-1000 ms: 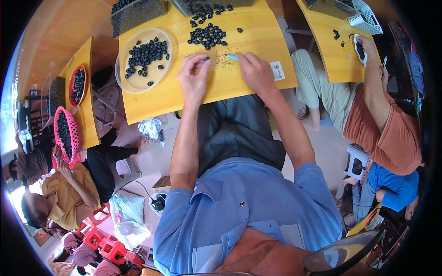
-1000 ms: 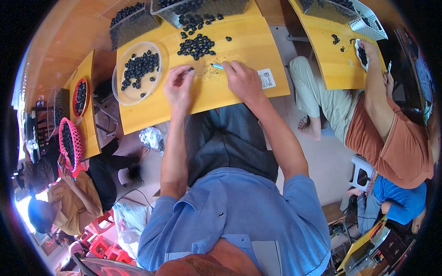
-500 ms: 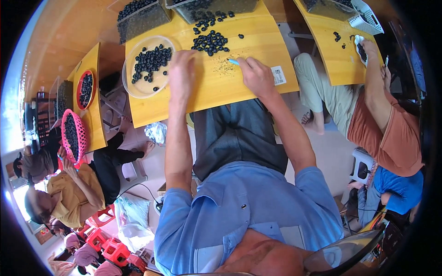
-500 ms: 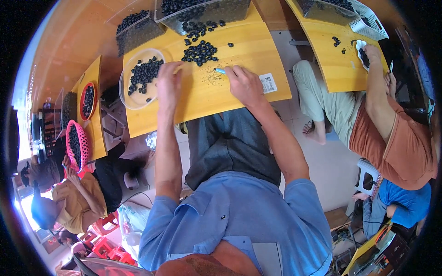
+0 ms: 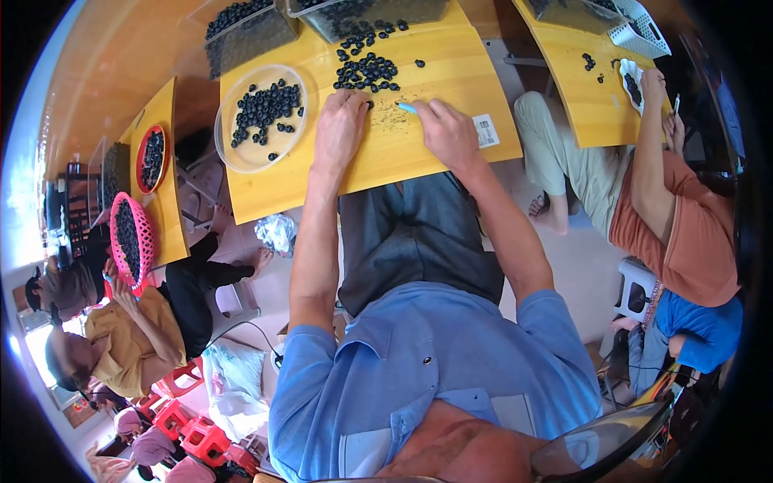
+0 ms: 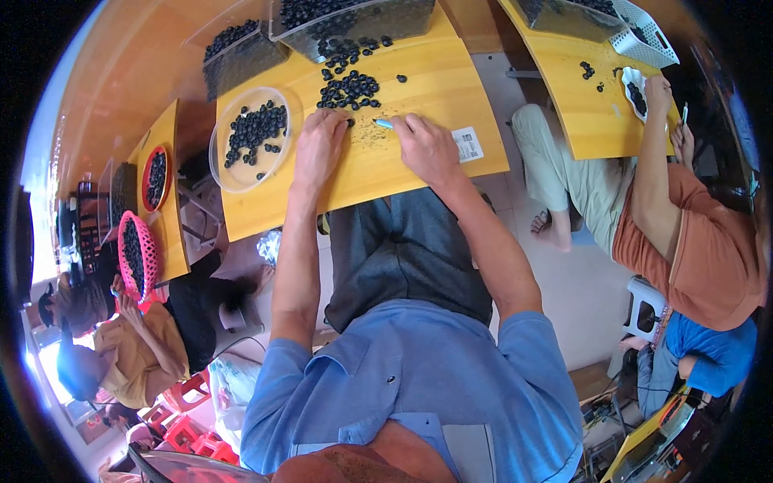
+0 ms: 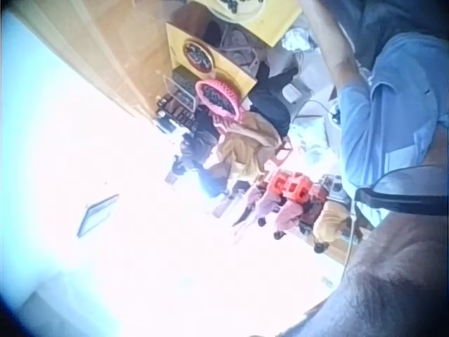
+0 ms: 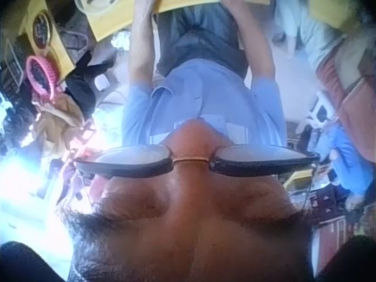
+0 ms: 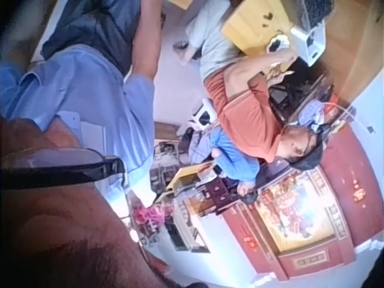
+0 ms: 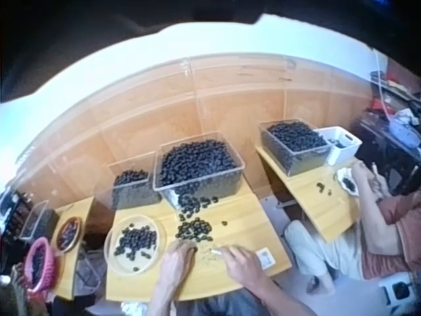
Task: The person sorts small black objects on a table, removing stems and impurities by hand and with a small blue scraper, then places the sorted objects into a plastic container and a basket.
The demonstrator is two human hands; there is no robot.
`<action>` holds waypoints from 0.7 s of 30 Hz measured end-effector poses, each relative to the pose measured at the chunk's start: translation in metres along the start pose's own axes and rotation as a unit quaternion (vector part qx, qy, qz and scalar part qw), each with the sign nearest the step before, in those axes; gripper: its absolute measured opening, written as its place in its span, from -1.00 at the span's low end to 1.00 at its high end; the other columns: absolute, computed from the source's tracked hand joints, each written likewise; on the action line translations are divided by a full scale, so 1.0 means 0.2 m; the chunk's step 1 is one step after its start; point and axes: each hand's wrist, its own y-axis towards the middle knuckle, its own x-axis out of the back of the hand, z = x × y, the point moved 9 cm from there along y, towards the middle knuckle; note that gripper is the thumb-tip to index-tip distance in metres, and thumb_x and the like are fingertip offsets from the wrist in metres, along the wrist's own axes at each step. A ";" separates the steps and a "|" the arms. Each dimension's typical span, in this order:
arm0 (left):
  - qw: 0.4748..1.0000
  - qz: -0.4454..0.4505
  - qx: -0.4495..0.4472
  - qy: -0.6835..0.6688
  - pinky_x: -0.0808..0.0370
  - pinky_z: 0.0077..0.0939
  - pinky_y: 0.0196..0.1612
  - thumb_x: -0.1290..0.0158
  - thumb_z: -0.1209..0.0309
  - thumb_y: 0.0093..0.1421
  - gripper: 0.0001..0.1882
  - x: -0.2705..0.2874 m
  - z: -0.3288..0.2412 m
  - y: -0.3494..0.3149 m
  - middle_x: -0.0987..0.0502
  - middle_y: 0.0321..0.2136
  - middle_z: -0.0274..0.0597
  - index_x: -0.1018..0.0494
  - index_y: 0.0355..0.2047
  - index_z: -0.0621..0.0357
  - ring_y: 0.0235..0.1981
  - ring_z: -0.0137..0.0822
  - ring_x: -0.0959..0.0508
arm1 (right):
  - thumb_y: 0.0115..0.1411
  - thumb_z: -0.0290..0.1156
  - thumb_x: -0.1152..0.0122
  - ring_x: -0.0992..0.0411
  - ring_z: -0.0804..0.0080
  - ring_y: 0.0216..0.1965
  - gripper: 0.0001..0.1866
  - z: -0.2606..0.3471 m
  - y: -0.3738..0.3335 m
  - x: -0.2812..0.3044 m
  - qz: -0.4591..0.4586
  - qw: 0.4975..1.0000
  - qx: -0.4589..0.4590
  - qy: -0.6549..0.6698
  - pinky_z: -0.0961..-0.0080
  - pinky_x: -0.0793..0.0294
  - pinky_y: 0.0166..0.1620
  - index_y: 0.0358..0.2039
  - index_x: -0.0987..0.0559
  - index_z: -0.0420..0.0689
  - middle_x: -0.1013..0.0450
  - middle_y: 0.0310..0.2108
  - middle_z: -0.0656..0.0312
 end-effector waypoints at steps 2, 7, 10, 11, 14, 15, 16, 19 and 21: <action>1.000 0.004 0.004 0.001 -0.59 -0.14 0.03 -0.21 0.48 0.30 -0.80 -0.02 0.02 0.00 -0.64 -0.14 0.02 -0.65 -0.09 0.22 -0.05 0.06 -0.63 | 0.16 -0.54 -0.19 -0.60 0.16 -0.28 -0.70 0.00 0.00 0.00 -0.003 1.000 0.003 0.002 0.19 -0.63 -0.25 -0.08 -0.67 -0.15 -0.51 -0.34 0.16; 0.999 0.019 0.028 -0.026 -0.59 -0.14 0.02 -0.22 0.48 0.29 -0.80 -0.03 0.04 0.01 -0.64 -0.15 0.03 -0.67 -0.09 0.22 -0.06 0.06 -0.63 | 0.17 -0.54 -0.18 -0.60 0.17 -0.28 -0.70 0.01 0.00 0.00 0.007 1.000 0.001 -0.004 0.20 -0.63 -0.24 -0.07 -0.67 -0.15 -0.51 -0.34 0.16; 0.999 -0.010 0.012 -0.052 -0.59 -0.15 0.03 -0.23 0.48 0.27 -0.81 -0.02 0.02 0.02 -0.65 -0.14 0.03 -0.68 -0.11 0.21 -0.05 0.06 -0.63 | 0.17 -0.54 -0.18 -0.60 0.17 -0.28 -0.70 0.01 0.00 0.00 0.012 1.000 -0.001 -0.006 0.20 -0.63 -0.23 -0.08 -0.67 -0.15 -0.51 -0.34 0.16; 0.999 0.004 0.003 -0.047 -0.59 -0.15 0.03 -0.24 0.48 0.27 -0.80 -0.03 0.01 0.02 -0.66 -0.13 0.03 -0.68 -0.11 0.21 -0.07 0.06 -0.64 | 0.17 -0.54 -0.18 -0.60 0.17 -0.28 -0.70 0.00 0.00 0.00 0.012 1.000 -0.001 -0.005 0.20 -0.63 -0.23 -0.08 -0.66 -0.16 -0.51 -0.35 0.16; 0.999 0.023 0.004 -0.043 -0.60 -0.15 0.00 -0.25 0.49 0.25 -0.79 -0.06 0.03 0.01 -0.66 -0.14 0.03 -0.67 -0.10 0.20 -0.11 0.05 -0.66 | 0.17 -0.53 -0.18 -0.60 0.17 -0.28 -0.70 0.01 0.00 -0.01 0.014 1.000 -0.001 -0.003 0.19 -0.63 -0.23 -0.08 -0.66 -0.16 -0.50 -0.35 0.16; 0.999 0.027 0.013 -0.044 -0.61 -0.16 -0.02 -0.26 0.50 0.24 -0.79 -0.07 0.05 0.00 -0.67 -0.16 0.03 -0.67 -0.10 0.20 -0.14 0.05 -0.68 | 0.17 -0.53 -0.18 -0.60 0.16 -0.28 -0.70 0.01 0.00 -0.01 0.016 1.000 -0.001 -0.004 0.19 -0.63 -0.23 -0.07 -0.66 -0.16 -0.50 -0.35 0.15; 0.998 0.028 0.014 -0.045 -0.61 -0.16 -0.02 -0.26 0.50 0.24 -0.79 -0.07 0.04 0.00 -0.67 -0.16 0.03 -0.67 -0.10 0.20 -0.14 0.05 -0.68 | 0.17 -0.53 -0.18 -0.60 0.16 -0.28 -0.70 0.01 0.00 -0.01 0.017 1.000 -0.003 -0.004 0.19 -0.63 -0.23 -0.07 -0.66 -0.16 -0.50 -0.35 0.15; 0.995 0.042 0.048 -0.074 -0.64 -0.20 -0.07 -0.28 0.52 0.22 -0.79 -0.10 0.05 0.00 -0.68 -0.19 0.04 -0.68 -0.12 0.20 -0.19 0.01 -0.70 | 0.18 -0.53 -0.18 -0.60 0.16 -0.28 -0.71 0.00 0.00 -0.01 0.018 1.000 -0.004 -0.010 0.19 -0.64 -0.24 -0.07 -0.67 -0.15 -0.51 -0.35 0.16; 0.997 0.021 0.025 -0.073 -0.65 -0.24 -0.11 -0.30 0.56 0.18 -0.76 -0.08 0.04 0.00 -0.68 -0.19 0.05 -0.69 -0.12 0.19 -0.22 -0.02 -0.71 | 0.19 -0.52 -0.18 -0.60 0.16 -0.28 -0.71 0.01 0.00 0.00 0.011 1.000 -0.004 -0.005 0.19 -0.64 -0.24 -0.08 -0.67 -0.14 -0.51 -0.34 0.16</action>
